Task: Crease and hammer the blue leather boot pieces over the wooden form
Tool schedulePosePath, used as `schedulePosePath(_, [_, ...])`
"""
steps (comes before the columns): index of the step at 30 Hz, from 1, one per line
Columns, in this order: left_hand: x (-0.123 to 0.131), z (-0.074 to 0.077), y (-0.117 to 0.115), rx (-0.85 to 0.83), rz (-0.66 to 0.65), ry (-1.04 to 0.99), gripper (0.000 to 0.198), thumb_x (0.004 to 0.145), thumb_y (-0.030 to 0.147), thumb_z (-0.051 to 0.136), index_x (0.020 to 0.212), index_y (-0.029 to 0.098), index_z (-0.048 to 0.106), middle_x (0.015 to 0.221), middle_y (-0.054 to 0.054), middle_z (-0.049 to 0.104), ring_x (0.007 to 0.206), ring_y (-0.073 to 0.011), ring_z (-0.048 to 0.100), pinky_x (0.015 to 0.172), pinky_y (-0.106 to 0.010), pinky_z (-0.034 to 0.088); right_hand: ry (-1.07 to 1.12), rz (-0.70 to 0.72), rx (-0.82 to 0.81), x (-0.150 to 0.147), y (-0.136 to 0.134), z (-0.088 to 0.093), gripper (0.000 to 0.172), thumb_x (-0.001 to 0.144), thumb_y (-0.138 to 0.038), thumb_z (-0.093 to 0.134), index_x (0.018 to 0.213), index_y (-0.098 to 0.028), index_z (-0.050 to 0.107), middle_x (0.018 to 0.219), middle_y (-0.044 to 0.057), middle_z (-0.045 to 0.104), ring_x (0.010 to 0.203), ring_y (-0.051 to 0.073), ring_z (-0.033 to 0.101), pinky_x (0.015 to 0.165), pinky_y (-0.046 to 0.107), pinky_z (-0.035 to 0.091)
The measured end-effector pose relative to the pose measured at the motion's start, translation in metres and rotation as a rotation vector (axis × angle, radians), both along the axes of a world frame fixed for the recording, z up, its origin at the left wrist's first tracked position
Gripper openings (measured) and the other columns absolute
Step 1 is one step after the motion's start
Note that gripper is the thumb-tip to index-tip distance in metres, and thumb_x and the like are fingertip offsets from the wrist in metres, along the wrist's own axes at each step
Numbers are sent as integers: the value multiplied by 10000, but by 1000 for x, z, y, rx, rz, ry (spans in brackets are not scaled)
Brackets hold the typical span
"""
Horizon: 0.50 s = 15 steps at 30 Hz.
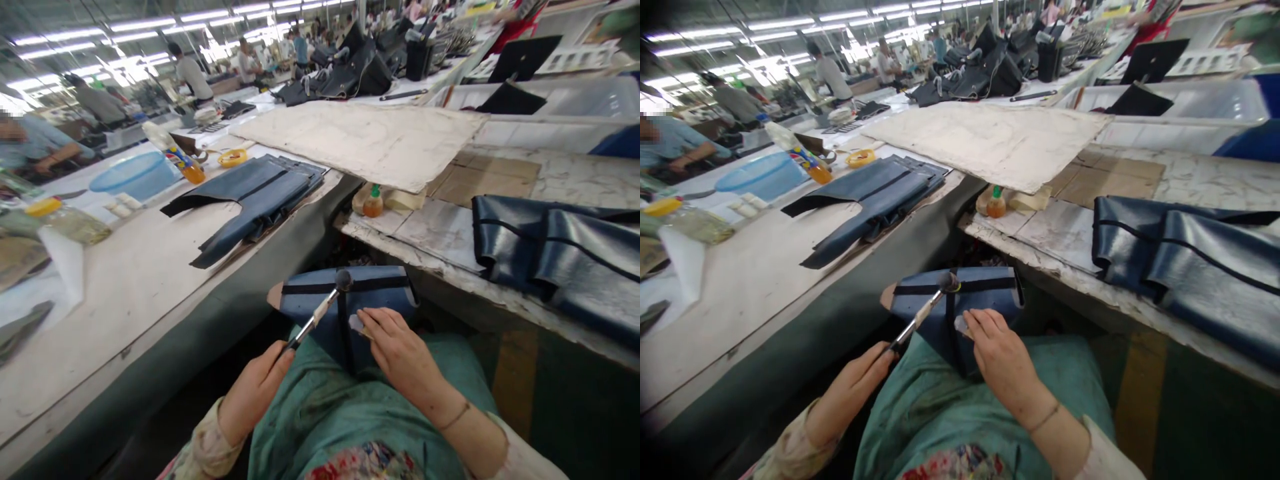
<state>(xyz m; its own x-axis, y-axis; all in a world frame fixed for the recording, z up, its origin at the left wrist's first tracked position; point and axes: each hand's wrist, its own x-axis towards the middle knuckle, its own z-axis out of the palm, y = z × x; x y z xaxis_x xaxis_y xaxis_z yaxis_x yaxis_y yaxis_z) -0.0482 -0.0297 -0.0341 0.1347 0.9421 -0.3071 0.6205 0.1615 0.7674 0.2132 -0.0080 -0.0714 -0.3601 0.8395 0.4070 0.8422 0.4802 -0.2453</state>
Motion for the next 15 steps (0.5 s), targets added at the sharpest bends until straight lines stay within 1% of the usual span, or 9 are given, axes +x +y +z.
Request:
schedulePosePath(2, [1, 0, 1, 18, 81, -69, 396, 868, 546, 351, 885, 197, 537, 591, 47, 422, 534, -109, 401, 531, -232, 361, 1, 0, -6, 1, 0, 1, 416, 816, -106, 448, 1220, -153, 534, 1155, 77, 612, 1068, 183, 522, 925, 345, 529])
schedulePosePath(4, [0, -2, 2, 33, 103, -70, 404, 865, 557, 348, 898, 201, 535, 586, 49, 409, 528, -110, 391, 518, -232, 355, 1, -2, -4, 2, -1, 1, 423, 812, -106, 456, 1227, -149, 528, 1158, 78, 610, 1069, 184, 521, 932, 347, 527])
schedulePosePath(6, [-1, -5, 3, 33, 63, -14, 377, 850, 553, 391, 832, 206, 537, 624, 29, 470, 579, -122, 437, 555, -236, 379, -1, -7, -6, 3, 0, 0, 431, 807, -106, 468, 1233, -146, 523, 1159, 77, 608, 1072, 183, 517, 940, 343, 523])
schedulePosePath(8, [-2, -8, 3, 4, 43, 16, 375, 838, 556, 414, 794, 205, 539, 641, 18, 497, 594, -126, 448, 549, -233, 379, 1, -6, -11, 2, 0, 0, 427, 809, -108, 467, 1230, -148, 526, 1154, 77, 608, 1070, 180, 517, 943, 337, 521])
schedulePosePath(10, [-3, -10, 3, -15, 67, -24, 406, 851, 564, 376, 853, 199, 553, 619, 25, 470, 557, -117, 418, 503, -223, 351, 3, 1, -10, 2, 1, 0, 415, 817, -111, 455, 1222, -153, 533, 1147, 77, 610, 1060, 179, 522, 940, 335, 523])
schedulePosePath(12, [-2, -9, 4, -9, 80, -74, 428, 865, 558, 342, 922, 192, 556, 628, 25, 471, 549, -112, 412, 497, -219, 346, 4, 7, 4, 2, 2, 1, 403, 822, -115, 450, 1213, -153, 540, 1139, 73, 613, 1053, 182, 523, 933, 334, 528])
schedulePosePath(13, [-1, -8, 5, 1, 68, -77, 424, 867, 553, 343, 922, 190, 556, 640, 21, 485, 560, -114, 424, 514, -223, 357, 3, 6, 12, 2, 2, 1, 400, 823, -117, 451, 1211, -152, 541, 1136, 71, 614, 1052, 184, 522, 931, 334, 529])
schedulePosePath(15, [3, -6, 8, 5, 11, -22, 395, 861, 541, 366, 856, 191, 549, 674, 9, 518, 606, -126, 462, 577, -240, 386, 3, 2, 21, 2, 3, 1, 398, 821, -113, 453, 1207, -149, 543, 1128, 69, 615, 1051, 182, 518, 930, 331, 530])
